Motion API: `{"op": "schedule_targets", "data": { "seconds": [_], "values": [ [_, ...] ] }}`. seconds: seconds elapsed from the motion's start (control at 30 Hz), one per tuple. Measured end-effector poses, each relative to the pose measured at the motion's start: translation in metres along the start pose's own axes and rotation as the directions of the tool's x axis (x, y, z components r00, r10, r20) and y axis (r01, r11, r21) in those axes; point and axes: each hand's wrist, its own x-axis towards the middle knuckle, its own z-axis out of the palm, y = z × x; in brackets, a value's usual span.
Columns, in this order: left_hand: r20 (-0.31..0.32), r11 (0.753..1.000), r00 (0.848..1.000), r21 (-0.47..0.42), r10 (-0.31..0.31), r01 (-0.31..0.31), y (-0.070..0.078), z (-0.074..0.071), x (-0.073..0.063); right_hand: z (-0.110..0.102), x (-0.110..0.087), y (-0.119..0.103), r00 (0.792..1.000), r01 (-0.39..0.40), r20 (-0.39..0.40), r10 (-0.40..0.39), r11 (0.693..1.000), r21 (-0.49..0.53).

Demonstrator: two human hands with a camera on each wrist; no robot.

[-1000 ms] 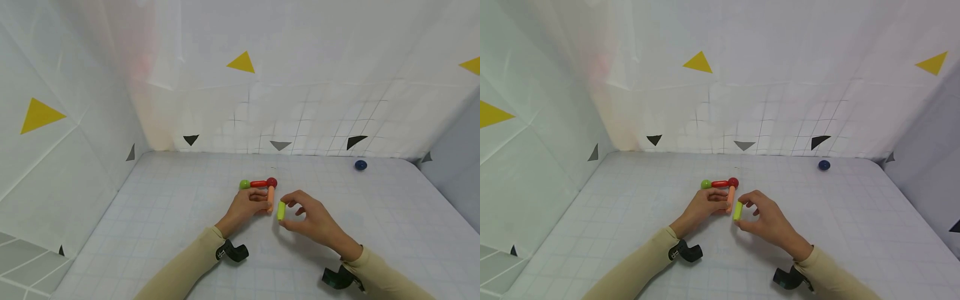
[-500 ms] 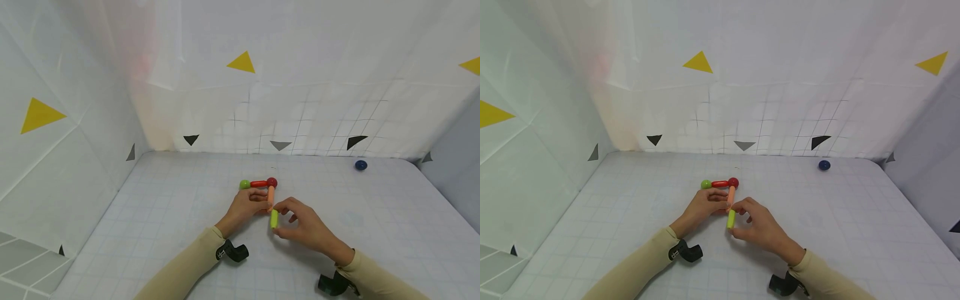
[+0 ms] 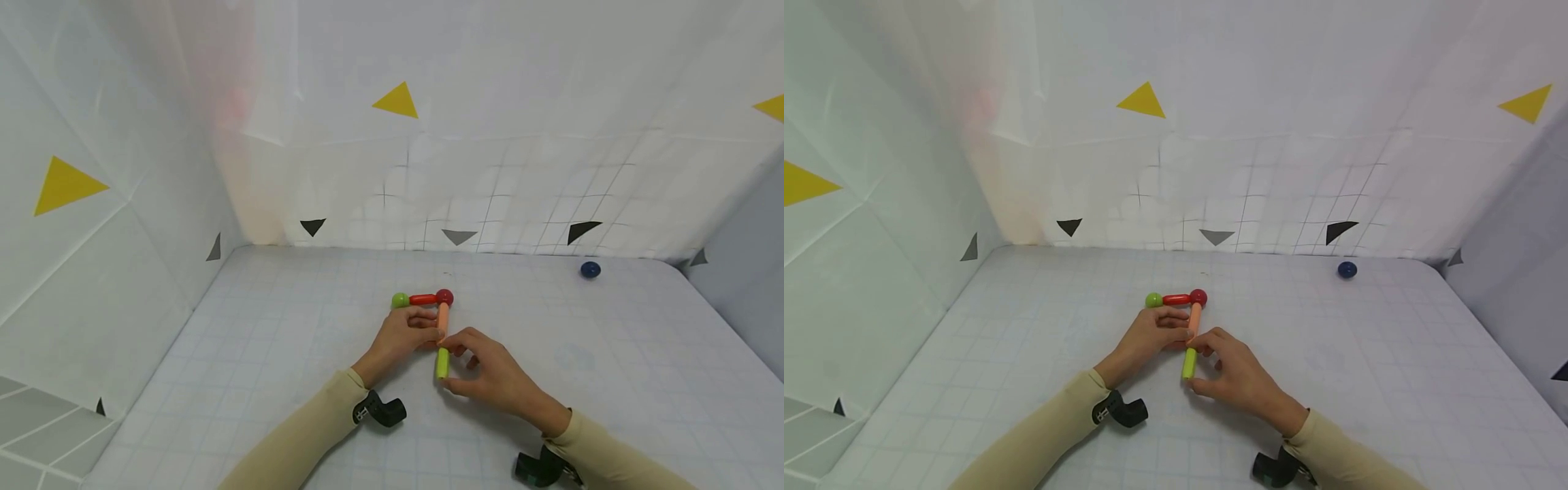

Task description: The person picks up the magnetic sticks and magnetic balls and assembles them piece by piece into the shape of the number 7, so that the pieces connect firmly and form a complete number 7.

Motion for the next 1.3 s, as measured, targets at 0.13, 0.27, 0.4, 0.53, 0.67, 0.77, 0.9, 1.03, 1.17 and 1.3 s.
{"op": "schedule_targets", "data": {
  "seconds": [0.13,0.27,0.4,0.53,0.67,0.77,0.9,1.03,1.17,1.3],
  "values": [
    [0.0,1.0,1.0,0.001,0.004,-0.004,0.0013,0.0003,-0.0007,0.0012,0.0001,0.0001,1.0,0.003,-0.006,-0.003,1.0,0.005],
    [0.004,1.0,1.0,-0.013,-0.001,0.001,0.0021,0.0002,-0.002,0.0031,0.0006,0.0,1.0,0.004,-0.012,-0.004,1.0,0.003],
    [0.011,0.999,1.0,-0.036,-0.003,0.003,0.0014,0.0002,-0.0026,0.0047,0.0009,-0.0003,1.0,0.008,-0.03,-0.008,1.0,0.001],
    [0.015,0.999,1.0,-0.043,-0.003,0.004,0.0013,0.0001,-0.0023,0.0049,0.0004,-0.0009,0.999,0.009,-0.044,-0.008,1.0,0.01],
    [0.01,1.0,1.0,-0.023,0.005,-0.005,0.0019,-0.0001,-0.0021,0.0052,0.0004,0.0006,0.999,0.012,-0.046,-0.012,1.0,0.01],
    [0.008,1.0,1.0,-0.021,-0.003,0.003,0.0017,-0.0001,-0.0023,0.006,0.0002,0.0024,0.999,0.018,-0.031,-0.017,1.0,0.01],
    [0.003,1.0,1.0,-0.008,-0.007,0.007,0.0009,-0.0004,-0.0021,0.0065,0.0014,0.0023,1.0,0.02,-0.004,-0.02,1.0,-0.007],
    [-0.004,1.0,1.0,0.022,0.001,-0.001,0.0005,-0.0012,-0.0024,0.0065,0.0028,0.0007,1.0,0.01,0.011,-0.01,1.0,-0.023],
    [-0.008,1.0,1.0,0.03,-0.006,0.006,0.0007,-0.0012,-0.0033,0.0072,0.0025,0.0015,1.0,0.021,0.007,-0.02,0.999,-0.024],
    [0.004,1.0,1.0,0.005,-0.02,0.02,0.0019,-0.0016,-0.0049,0.007,0.0028,0.0018,0.999,0.032,-0.009,-0.032,0.999,-0.025]
  ]
}}
